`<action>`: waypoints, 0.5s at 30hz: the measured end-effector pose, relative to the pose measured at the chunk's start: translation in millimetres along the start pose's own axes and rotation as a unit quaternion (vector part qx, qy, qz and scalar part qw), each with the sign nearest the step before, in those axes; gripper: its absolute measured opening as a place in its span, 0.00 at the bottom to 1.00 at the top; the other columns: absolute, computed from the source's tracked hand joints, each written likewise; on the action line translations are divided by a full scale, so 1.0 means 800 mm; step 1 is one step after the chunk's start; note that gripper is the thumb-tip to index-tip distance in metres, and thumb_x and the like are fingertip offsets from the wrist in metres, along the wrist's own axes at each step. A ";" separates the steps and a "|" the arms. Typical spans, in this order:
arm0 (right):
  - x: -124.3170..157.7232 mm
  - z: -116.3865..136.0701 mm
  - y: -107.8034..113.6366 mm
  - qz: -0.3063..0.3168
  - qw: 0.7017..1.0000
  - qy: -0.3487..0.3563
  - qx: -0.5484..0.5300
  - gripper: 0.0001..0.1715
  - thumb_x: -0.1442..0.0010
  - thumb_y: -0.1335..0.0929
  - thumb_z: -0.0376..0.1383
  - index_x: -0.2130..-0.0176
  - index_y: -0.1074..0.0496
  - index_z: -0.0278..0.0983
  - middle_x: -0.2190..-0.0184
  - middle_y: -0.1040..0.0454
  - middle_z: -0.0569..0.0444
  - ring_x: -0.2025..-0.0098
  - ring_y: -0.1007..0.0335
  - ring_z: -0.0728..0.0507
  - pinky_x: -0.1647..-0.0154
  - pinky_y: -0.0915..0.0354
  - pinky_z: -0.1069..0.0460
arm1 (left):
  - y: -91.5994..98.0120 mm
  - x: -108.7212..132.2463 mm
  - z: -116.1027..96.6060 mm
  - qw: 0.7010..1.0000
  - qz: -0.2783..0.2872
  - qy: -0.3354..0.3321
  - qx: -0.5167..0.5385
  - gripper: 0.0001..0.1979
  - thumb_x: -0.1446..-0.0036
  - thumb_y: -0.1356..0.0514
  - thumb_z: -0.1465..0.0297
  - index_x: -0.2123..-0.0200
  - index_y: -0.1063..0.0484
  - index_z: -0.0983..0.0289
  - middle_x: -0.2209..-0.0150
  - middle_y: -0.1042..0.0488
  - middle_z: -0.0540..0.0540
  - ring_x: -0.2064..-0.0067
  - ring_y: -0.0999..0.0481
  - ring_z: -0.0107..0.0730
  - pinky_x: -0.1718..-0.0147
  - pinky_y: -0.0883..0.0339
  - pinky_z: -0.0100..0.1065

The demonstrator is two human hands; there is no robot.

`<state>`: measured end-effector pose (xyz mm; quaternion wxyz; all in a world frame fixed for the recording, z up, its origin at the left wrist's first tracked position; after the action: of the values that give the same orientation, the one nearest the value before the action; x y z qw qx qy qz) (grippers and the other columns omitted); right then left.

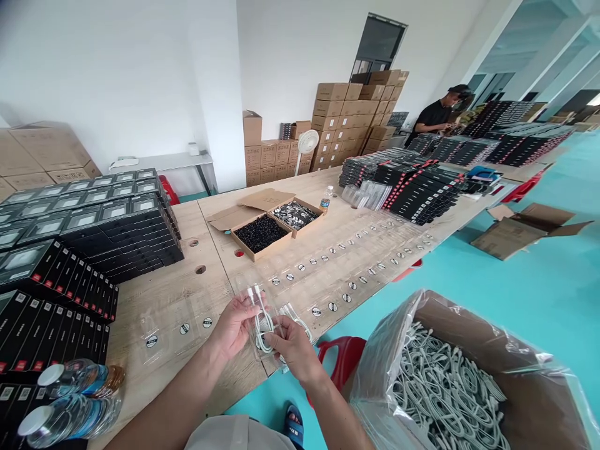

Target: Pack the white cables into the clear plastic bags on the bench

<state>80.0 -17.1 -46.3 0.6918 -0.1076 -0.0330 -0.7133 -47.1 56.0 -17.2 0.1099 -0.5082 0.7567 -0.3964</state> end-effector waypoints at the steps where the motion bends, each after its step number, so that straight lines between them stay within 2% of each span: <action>1: 0.001 0.000 -0.001 -0.014 1.000 0.001 -0.010 0.26 0.50 0.26 0.53 0.62 0.31 0.37 0.80 0.37 0.62 0.77 0.42 0.51 0.76 0.41 0.55 | -0.001 0.002 0.002 1.000 0.006 0.000 -0.002 0.20 0.63 0.28 0.76 0.63 0.24 0.63 0.63 0.21 0.54 0.61 0.23 0.34 0.58 0.32 0.36; 3: 0.001 0.000 -0.002 -0.032 0.999 0.005 -0.021 0.26 0.51 0.25 0.53 0.62 0.30 0.37 0.80 0.37 0.62 0.78 0.42 0.50 0.76 0.42 0.54 | -0.003 0.005 0.005 1.000 0.004 -0.002 -0.001 0.23 0.64 0.29 0.78 0.60 0.25 0.63 0.62 0.20 0.54 0.60 0.23 0.34 0.57 0.33 0.36; 10: 0.006 0.000 -0.001 -0.043 0.999 0.011 -0.027 0.27 0.50 0.26 0.52 0.59 0.31 0.37 0.78 0.33 0.60 0.76 0.39 0.50 0.74 0.40 0.54 | -0.006 0.006 0.012 1.000 0.006 -0.003 -0.006 0.22 0.62 0.30 0.78 0.60 0.27 0.63 0.59 0.20 0.57 0.59 0.22 0.37 0.56 0.32 0.38; 13: 0.009 -0.011 -0.003 -0.047 0.998 -0.015 -0.024 0.32 0.49 0.27 0.54 0.54 0.31 0.36 0.76 0.31 0.58 0.73 0.34 0.47 0.72 0.36 0.52 | 0.012 0.000 0.021 1.000 -0.017 -0.005 -0.001 0.27 0.60 0.29 0.76 0.55 0.30 0.61 0.57 0.21 0.57 0.55 0.21 0.41 0.55 0.31 0.40; 15: 0.014 -0.025 0.002 -0.061 0.998 -0.033 -0.003 0.37 0.48 0.28 0.56 0.48 0.33 0.36 0.71 0.28 0.55 0.68 0.31 0.44 0.70 0.34 0.51 | 0.034 -0.003 0.029 0.997 -0.070 -0.018 0.005 0.29 0.59 0.29 0.74 0.52 0.33 0.58 0.56 0.22 0.56 0.54 0.21 0.41 0.55 0.30 0.40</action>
<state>79.3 -32.1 -63.4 0.6454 -0.1309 -0.0596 -0.7502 -51.4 51.3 -52.6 0.0981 -0.5664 0.7150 -0.3980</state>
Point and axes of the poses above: each hand's wrist, its own x-axis away from the middle knuckle, its own y-axis out of the back of the hand, z = x × y, the point moved 3 cm from there along -x, towards the middle knuckle
